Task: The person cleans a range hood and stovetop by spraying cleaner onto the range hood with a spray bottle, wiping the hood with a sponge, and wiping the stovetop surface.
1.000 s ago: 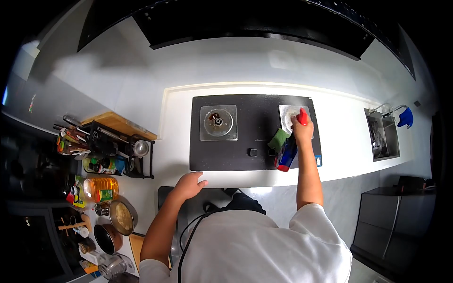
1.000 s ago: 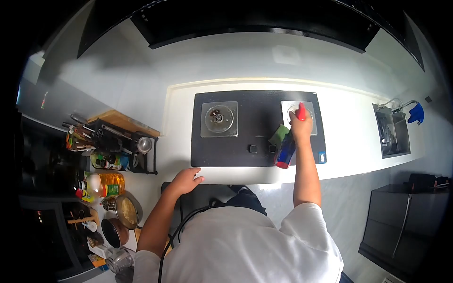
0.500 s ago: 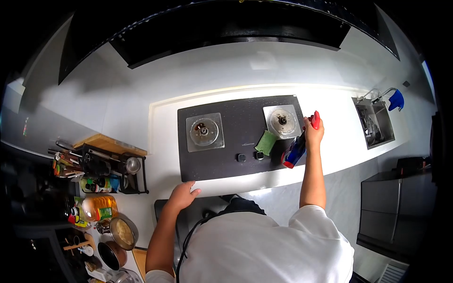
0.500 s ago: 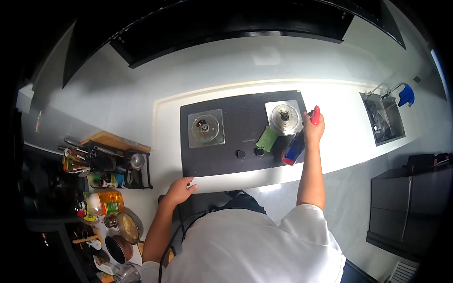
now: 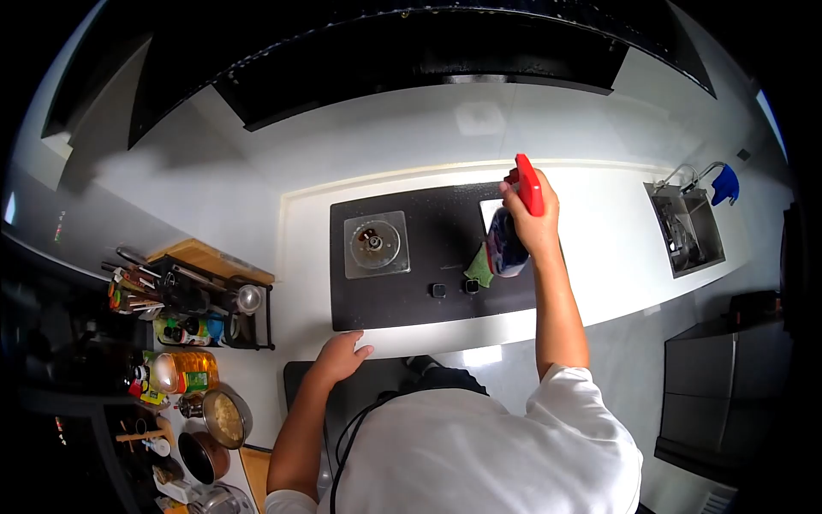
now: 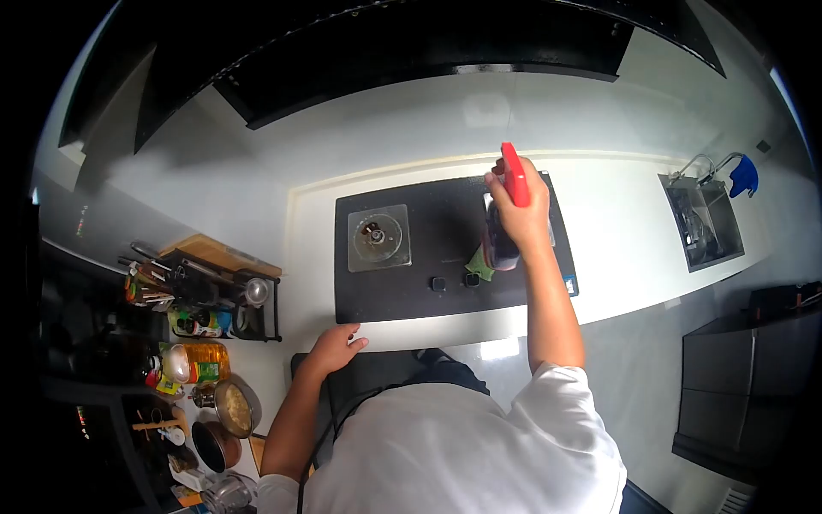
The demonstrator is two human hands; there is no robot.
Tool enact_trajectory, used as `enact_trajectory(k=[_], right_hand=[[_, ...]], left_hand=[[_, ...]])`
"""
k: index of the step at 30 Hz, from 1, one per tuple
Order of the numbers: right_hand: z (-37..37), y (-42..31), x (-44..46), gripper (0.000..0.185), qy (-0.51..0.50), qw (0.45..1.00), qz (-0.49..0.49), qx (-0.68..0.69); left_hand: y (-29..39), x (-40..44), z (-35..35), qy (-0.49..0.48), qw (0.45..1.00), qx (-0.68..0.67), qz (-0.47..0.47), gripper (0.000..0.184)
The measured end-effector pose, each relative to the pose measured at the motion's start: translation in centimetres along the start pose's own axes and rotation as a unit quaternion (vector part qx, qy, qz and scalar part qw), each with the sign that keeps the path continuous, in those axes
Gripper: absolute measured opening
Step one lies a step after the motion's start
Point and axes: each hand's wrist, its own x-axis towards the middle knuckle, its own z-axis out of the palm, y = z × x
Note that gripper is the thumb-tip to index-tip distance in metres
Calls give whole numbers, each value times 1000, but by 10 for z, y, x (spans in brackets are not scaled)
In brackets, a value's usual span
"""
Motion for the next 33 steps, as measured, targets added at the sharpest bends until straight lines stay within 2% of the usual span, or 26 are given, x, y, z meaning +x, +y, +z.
enact_trajectory(k=[4,7,9,14,21,22,27,31,33], right_hand=[[13,-30,6,33,5,999,40,36],[30,-45,5,38,13,999,-52,-8],[46,-54,4,40,-32,991,-119,-56],[94,-87,-2,35,-118,984,-127,-29],[142,-116,-13,33,-145,970,-177,79],[141,-121,-16,33,-149,973,-164,63],[132,-126,-9,33,-72,986,-145,32],[117,-114,2,31,11,977,-185,105],[105,-109,4,30,27,978,-192,72]], left_hand=[[-4,-24,0,18,1000,3,-5,57],[-4,-46,-1,6,999,-32,-33,59],[-9,-61,6,11,998,-43,-41,59],[-12,-74,19,25,1000,-11,-11,58],[-4,-85,25,30,999,-39,1,57],[-7,-86,27,30,999,-41,-1,58],[-16,-91,30,24,998,-52,-8,59],[-15,-93,28,30,999,-41,-1,59],[-15,-94,28,27,999,-44,0,59]])
